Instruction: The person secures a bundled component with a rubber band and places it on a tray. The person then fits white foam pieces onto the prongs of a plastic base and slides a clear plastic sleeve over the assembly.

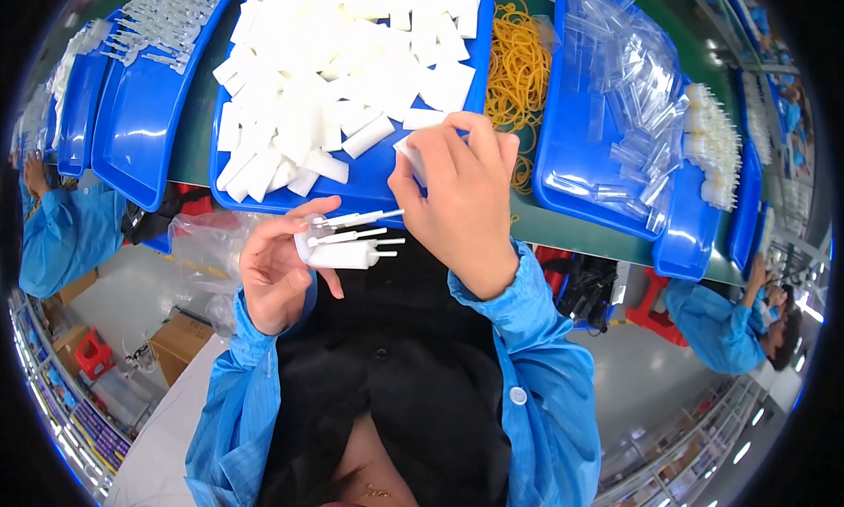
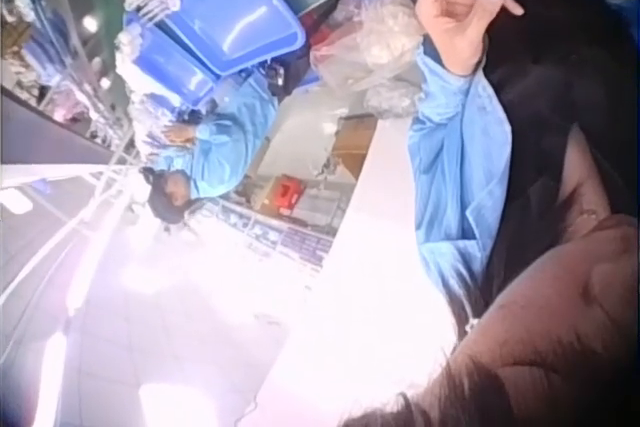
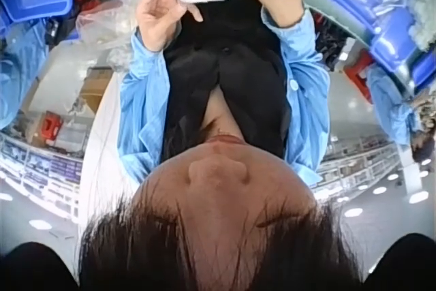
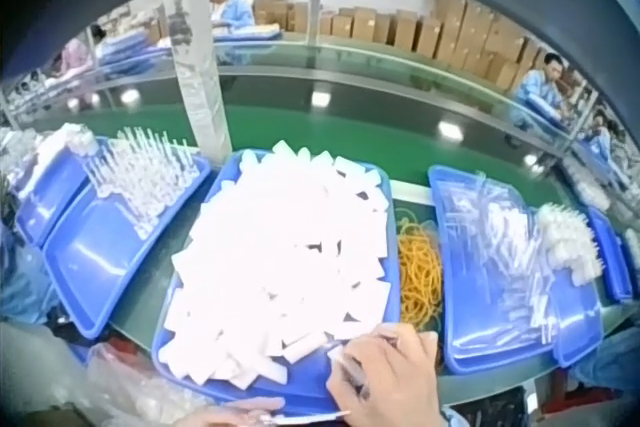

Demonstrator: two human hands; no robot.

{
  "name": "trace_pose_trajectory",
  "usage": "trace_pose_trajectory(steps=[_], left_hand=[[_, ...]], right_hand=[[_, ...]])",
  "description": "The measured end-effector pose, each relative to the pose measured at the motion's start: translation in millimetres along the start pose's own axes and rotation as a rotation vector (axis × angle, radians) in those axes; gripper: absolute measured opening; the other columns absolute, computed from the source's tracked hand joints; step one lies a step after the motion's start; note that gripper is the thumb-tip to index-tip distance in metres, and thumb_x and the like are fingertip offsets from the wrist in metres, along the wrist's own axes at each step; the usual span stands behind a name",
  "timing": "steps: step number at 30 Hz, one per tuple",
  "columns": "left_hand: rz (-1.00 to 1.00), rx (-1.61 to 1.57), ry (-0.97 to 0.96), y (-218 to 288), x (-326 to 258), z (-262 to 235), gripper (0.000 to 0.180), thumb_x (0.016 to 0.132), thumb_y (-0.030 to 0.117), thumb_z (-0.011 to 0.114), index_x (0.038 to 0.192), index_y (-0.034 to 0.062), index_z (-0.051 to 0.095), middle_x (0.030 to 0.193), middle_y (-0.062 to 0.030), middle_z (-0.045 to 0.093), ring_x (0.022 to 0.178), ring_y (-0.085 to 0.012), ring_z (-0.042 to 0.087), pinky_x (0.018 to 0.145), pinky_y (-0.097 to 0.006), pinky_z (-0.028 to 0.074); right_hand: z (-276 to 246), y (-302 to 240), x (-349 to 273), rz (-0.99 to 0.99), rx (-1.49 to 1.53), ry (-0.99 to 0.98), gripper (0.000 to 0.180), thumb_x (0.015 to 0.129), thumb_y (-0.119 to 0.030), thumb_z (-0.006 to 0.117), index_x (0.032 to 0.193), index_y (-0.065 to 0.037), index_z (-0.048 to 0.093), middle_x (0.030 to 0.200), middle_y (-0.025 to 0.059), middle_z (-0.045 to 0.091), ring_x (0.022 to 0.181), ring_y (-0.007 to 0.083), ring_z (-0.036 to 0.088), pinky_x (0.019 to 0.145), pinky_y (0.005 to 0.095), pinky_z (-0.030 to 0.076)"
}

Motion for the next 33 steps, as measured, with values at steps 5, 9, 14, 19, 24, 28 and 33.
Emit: trace_pose_trajectory(steps=[5, 9, 14, 19, 24, 28, 33], left_hand=[[0.050, 0.048, 0.012, 0, -2, -3, 0.027, 0.083, -0.001, 0.055, 0.110, -0.0025, 0.051, 0.125, -0.0303, 0.041, 0.092, -0.0265, 0.060, 0.063, -0.032, 0.056], [0.115, 0.147, 0.031, 4, -3, -3, 0.029, 0.082, -0.001, 0.057, 0.110, -0.0027, 0.052, 0.124, -0.0300, 0.043, 0.094, -0.0270, 0.059, 0.065, -0.033, 0.055], [0.074, 0.208, 0.132, 7, -3, 1, 0.035, 0.079, -0.002, 0.060, 0.113, -0.0028, 0.050, 0.124, -0.0297, 0.043, 0.098, -0.0285, 0.058, 0.068, -0.034, 0.055], [0.079, 0.289, 0.064, 6, -5, 5, 0.041, 0.077, -0.005, 0.062, 0.115, -0.0033, 0.049, 0.124, -0.0300, 0.043, 0.100, -0.0296, 0.057, 0.071, -0.034, 0.055], [0.109, 0.323, 0.038, 7, -4, 7, 0.043, 0.075, -0.006, 0.064, 0.115, -0.0038, 0.050, 0.123, -0.0306, 0.044, 0.099, -0.0303, 0.058, 0.071, -0.034, 0.055], [0.102, 0.348, 0.047, 7, -5, 10, 0.042, 0.074, -0.007, 0.065, 0.114, -0.0042, 0.051, 0.122, -0.0308, 0.045, 0.098, -0.0305, 0.059, 0.072, -0.034, 0.055], [0.106, 0.343, 0.059, 6, -5, 11, 0.043, 0.073, -0.007, 0.065, 0.114, -0.0043, 0.051, 0.122, -0.0306, 0.045, 0.098, -0.0300, 0.059, 0.073, -0.034, 0.055]], right_hand=[[-23, 18, -14, 0.160, 0.516, 0.133, 0.019, 0.072, 0.001, 0.065, 0.088, -0.002, 0.057, 0.085, 0.0086, 0.060, 0.066, 0.0172, 0.054, 0.058, 0.0268, 0.040], [-26, 27, -27, 0.491, 0.950, 0.029, 0.014, 0.079, 0.004, 0.060, 0.092, 0.001, 0.056, 0.089, 0.0105, 0.060, 0.077, 0.0125, 0.057, 0.066, 0.0227, 0.045], [-22, 27, -35, 0.423, 1.248, -0.077, 0.010, 0.083, 0.004, 0.054, 0.093, 0.003, 0.055, 0.097, 0.0155, 0.058, 0.082, 0.0127, 0.057, 0.066, 0.0198, 0.046], [-16, 28, -41, 0.497, 1.277, -0.082, 0.011, 0.087, 0.000, 0.050, 0.097, 0.004, 0.053, 0.095, 0.0163, 0.060, 0.071, 0.0080, 0.052, 0.051, 0.0160, 0.037], [-10, 36, -45, 0.566, 1.380, -0.002, 0.020, 0.088, -0.003, 0.050, 0.106, 0.002, 0.044, 0.093, 0.0161, 0.061, 0.075, 0.0085, 0.056, 0.051, 0.0154, 0.038], [-6, 31, -47, 0.556, 1.436, -0.047, 0.017, 0.088, -0.001, 0.050, 0.104, 0.001, 0.044, 0.093, 0.0159, 0.060, 0.080, 0.0101, 0.057, 0.054, 0.0164, 0.041], [-16, 15, -45, 0.377, 1.178, 0.060, 0.015, 0.085, 0.004, 0.051, 0.100, 0.005, 0.051, 0.103, 0.0179, 0.055, 0.088, 0.0158, 0.056, 0.063, 0.0202, 0.046]])
Point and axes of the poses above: each hand's wrist, its own x-axis towards the middle knuckle, its own z-axis out of the palm, y = z × x, the point moved 8 cm from there along x, towards the middle knuckle
